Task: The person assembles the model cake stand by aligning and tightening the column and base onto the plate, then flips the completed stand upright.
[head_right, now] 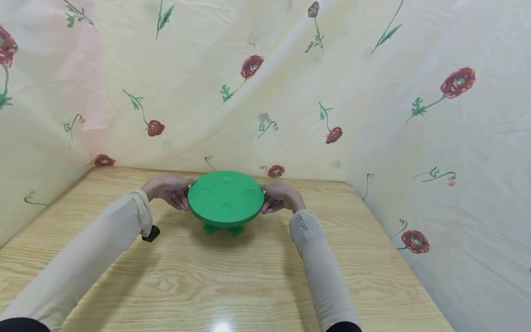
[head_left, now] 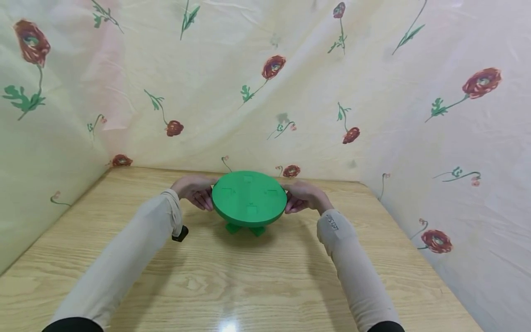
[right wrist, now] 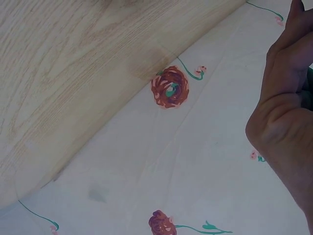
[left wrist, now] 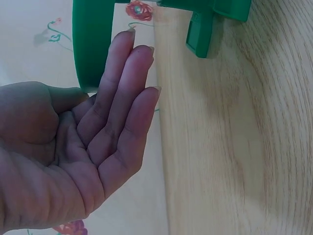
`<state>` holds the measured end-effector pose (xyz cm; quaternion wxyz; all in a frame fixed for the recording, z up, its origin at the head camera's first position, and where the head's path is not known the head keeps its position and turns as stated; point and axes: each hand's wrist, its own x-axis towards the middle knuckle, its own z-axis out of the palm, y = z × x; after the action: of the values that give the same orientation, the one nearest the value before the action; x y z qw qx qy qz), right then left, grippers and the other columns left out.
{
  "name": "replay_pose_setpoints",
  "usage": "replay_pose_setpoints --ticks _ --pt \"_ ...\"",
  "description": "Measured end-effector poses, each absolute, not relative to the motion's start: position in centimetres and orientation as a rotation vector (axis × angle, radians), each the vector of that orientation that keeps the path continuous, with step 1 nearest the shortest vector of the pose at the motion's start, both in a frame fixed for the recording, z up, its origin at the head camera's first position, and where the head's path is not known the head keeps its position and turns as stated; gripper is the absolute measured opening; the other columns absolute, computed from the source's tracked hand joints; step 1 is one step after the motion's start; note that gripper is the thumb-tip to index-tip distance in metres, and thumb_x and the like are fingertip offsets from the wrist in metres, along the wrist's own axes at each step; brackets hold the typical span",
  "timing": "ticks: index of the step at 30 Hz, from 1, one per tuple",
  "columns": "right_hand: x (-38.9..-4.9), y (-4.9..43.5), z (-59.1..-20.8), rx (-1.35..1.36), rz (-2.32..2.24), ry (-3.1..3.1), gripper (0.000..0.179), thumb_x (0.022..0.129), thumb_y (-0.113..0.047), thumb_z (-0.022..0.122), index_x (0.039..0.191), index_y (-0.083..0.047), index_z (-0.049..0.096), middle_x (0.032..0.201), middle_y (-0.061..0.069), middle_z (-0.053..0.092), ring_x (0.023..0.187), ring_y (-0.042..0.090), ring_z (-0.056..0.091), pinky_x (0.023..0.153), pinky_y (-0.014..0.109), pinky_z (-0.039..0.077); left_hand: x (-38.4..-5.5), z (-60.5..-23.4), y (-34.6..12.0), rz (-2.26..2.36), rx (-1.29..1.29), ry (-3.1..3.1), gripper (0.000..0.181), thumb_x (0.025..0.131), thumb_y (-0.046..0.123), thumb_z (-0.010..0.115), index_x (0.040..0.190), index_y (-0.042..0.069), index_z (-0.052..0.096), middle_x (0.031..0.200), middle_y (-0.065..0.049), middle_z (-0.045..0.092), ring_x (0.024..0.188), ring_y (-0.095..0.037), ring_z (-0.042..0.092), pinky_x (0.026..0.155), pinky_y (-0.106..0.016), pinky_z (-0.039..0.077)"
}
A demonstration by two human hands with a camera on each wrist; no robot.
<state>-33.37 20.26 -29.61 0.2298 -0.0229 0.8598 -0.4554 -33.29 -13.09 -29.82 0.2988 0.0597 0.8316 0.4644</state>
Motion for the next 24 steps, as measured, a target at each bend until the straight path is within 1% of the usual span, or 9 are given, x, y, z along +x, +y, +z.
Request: replay_pose_setpoints --ticks 5,10,20,24 --pt "-33.16 20.3 -29.67 -0.077 -1.264 2.365 0.056 0.111 -0.042 0.045 0.09 0.003 0.069 0.065 0.006 0.068 0.055 0.012 0.067 0.057 0.025 0.058 -33.4 -29.78 -13.02 1.222 0.152 2.214 0.064 0.111 0.049 0.033 0.094 -0.003 0.066 0.073 -0.008 0.07 0.068 -0.017 0.068 0.086 -0.041 0.059" --pt "-33.15 20.35 -29.7 -0.078 -1.264 2.367 0.056 0.111 -0.042 0.045 0.089 0.003 0.069 0.065 0.006 0.068 0.056 0.012 0.067 0.057 0.025 0.058 -33.38 -29.72 -12.97 1.205 0.147 2.222 0.064 0.111 0.049 0.034 0.095 -0.003 0.067 0.073 -0.008 0.07 0.067 -0.017 0.069 0.086 -0.041 0.059" --pt "-33.35 20.48 -29.88 -0.073 -1.254 2.374 0.057 0.111 -0.042 0.044 0.087 0.002 0.07 0.064 0.005 0.069 0.056 0.012 0.067 0.063 0.029 0.06 -33.45 -29.76 -12.85 1.2 0.131 2.236 0.068 0.111 0.051 0.034 0.087 -0.001 0.07 0.069 -0.006 0.07 0.064 -0.015 0.07 0.08 -0.037 0.06" --pt "-33.26 20.47 -29.89 -0.064 -1.262 2.371 0.057 0.111 -0.042 0.044 0.087 0.002 0.07 0.065 0.006 0.069 0.056 0.012 0.068 0.061 0.027 0.06 -33.45 -29.78 -12.9 1.195 0.141 2.225 0.067 0.111 0.051 0.032 0.088 -0.001 0.069 0.07 -0.006 0.069 0.065 -0.016 0.069 0.078 -0.036 0.06"
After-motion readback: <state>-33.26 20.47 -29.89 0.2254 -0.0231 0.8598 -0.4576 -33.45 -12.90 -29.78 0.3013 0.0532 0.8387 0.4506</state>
